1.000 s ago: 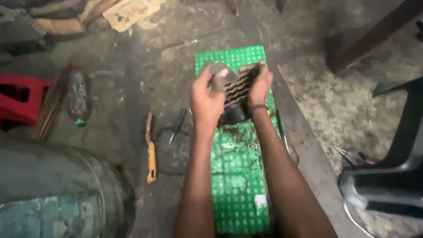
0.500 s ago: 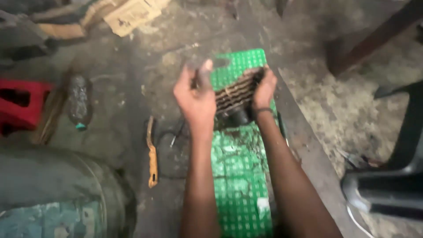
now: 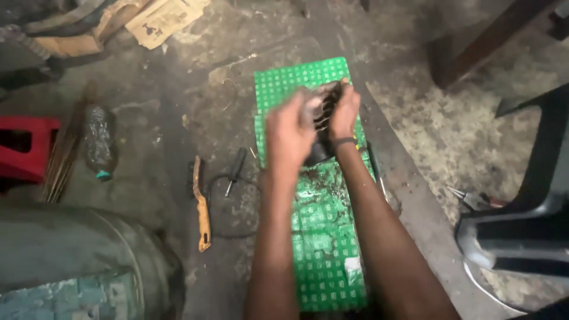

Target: Cleaning and inspecting a motorcycle engine cylinder block using a scraper and brush.

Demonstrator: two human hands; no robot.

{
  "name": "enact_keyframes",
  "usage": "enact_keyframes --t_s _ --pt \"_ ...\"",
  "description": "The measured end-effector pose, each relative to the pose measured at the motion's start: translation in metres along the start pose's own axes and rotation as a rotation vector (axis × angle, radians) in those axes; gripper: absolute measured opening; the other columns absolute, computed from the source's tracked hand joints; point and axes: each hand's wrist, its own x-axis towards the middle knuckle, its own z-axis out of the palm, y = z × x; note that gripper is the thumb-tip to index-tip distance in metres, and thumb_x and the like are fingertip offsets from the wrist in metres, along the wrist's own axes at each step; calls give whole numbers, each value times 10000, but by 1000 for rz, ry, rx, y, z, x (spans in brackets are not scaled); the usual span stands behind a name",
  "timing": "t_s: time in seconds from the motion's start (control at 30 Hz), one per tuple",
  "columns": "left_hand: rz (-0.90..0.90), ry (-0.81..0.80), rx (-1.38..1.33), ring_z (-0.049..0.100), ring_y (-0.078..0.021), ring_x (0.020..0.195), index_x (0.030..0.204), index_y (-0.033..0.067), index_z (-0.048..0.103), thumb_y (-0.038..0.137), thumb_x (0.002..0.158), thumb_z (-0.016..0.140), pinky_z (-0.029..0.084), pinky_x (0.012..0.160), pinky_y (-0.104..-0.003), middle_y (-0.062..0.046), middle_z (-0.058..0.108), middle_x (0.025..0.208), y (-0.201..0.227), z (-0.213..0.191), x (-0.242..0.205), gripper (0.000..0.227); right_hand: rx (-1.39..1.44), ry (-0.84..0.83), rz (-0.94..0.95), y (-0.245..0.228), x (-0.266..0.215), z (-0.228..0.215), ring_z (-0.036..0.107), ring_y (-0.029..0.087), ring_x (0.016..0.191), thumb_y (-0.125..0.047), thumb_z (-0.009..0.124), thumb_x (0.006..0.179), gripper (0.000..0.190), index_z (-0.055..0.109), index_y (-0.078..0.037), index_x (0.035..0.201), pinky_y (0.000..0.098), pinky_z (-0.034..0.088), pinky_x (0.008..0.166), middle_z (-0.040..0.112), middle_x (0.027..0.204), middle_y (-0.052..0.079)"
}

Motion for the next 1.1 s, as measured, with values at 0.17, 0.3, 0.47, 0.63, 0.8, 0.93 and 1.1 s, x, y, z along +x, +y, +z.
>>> enact_keyframes --t_s 0.17,0.3,0.47,0.63,0.8,0.93,1.1 --pt "70 -47 145 716 -412 904 1122 -41 661 -44 896 585 559 765 -421 -247 706 997 15 -7 5 238 45 -14 68 -22 1 13 653 191 609 -386 336 1038 584 714 -4 808 334 531 607 702 706 94" --pt "-30 25 34 743 -366 849 1075 -33 689 -8 942 615 575 761 -391 -213 731 944 31 -25 20 154 -48 -2 -7 -16 -2 10 640 187 643 -394 343 1069 603 714 9 815 335 514 640 699 731 100" --pt "-26 153 -53 739 -354 874 1121 -54 688 19 983 626 580 800 -410 -217 754 969 15 -3 15 168 37 -52 19 -17 4 8 672 205 650 -397 335 1065 590 698 -1 822 346 552 664 715 745 112" --pt "13 54 137 739 -367 866 1184 -70 650 27 943 627 577 744 -421 -248 720 974 6 0 9 261 -60 -15 -12 -22 11 4 681 180 644 -399 283 1043 601 705 -21 842 327 552 646 718 737 91" --pt "-67 19 -14 721 -407 852 1083 -34 678 -15 920 634 565 751 -435 -232 729 946 45 -12 31 170 -55 11 51 -28 10 4 646 168 659 -394 330 1057 591 708 -3 826 308 520 644 702 741 79" --pt "-106 66 -184 739 -379 865 1055 -17 670 -24 958 617 587 795 -401 -203 735 955 40 0 25 111 -18 1 42 -27 7 11 650 173 678 -365 380 1047 532 712 0 848 315 530 669 716 771 88" --pt "141 -20 159 723 -390 936 1161 -63 654 -20 918 609 564 838 -388 -247 709 1062 9 27 11 250 -50 -20 45 -28 15 2 647 166 644 -386 337 1044 599 721 5 802 311 523 651 710 725 96"
